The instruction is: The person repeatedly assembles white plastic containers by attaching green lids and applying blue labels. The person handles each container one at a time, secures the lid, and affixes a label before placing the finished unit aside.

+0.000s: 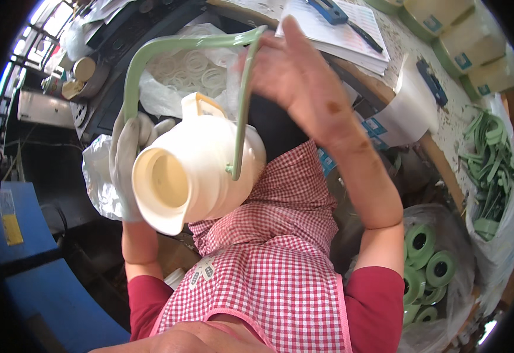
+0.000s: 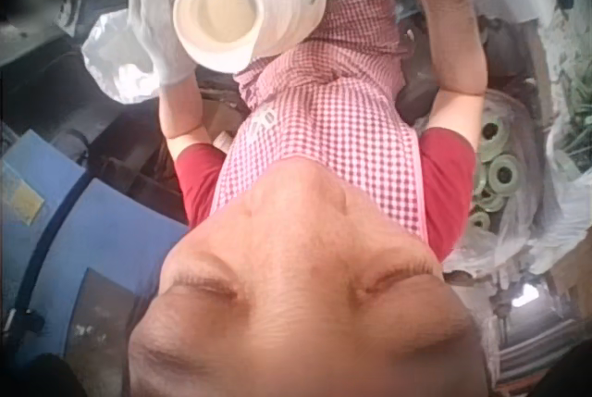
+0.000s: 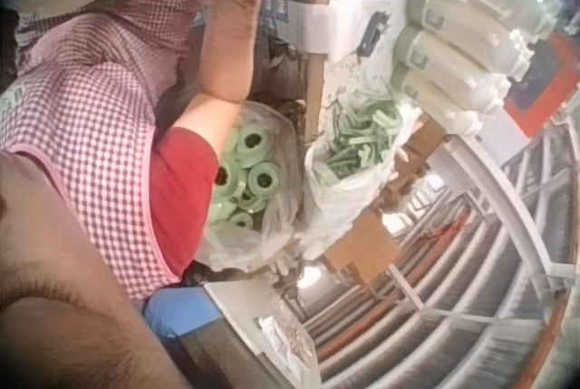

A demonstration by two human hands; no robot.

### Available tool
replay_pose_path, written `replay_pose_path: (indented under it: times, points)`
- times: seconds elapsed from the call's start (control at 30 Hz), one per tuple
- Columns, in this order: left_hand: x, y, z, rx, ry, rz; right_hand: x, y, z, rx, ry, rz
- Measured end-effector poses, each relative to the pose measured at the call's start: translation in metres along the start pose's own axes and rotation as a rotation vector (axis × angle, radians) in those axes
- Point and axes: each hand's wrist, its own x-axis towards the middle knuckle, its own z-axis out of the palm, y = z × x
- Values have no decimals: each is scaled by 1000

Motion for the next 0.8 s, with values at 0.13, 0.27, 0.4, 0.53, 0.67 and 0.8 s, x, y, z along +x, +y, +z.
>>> replay_pose_path:
  times: [0.13, 0.27, 0.4, 0.53, 0.67, 0.8]
  points:
    - [-20, -4, 18, 171, 231, 47, -16, 42, 17, -285, -43, -79]
    - [-20, -11, 21, -30, 274, 14, -7, 53, 11, -10, -34, -55]
    - [-20, -21, 16, -154, 370, -120, -7, 63, 15, 8, 50, -48]
    - [-20, -18, 22, -245, 313, -46, -14, 62, 23, -114, 200, -116]
    - [-20, -11, 30, -356, 167, -130, -13, 43, 10, -36, 55, -23]
    - [-9, -19, 31, -477, -51, -280, -13, 36, -14, -51, 104, 19]
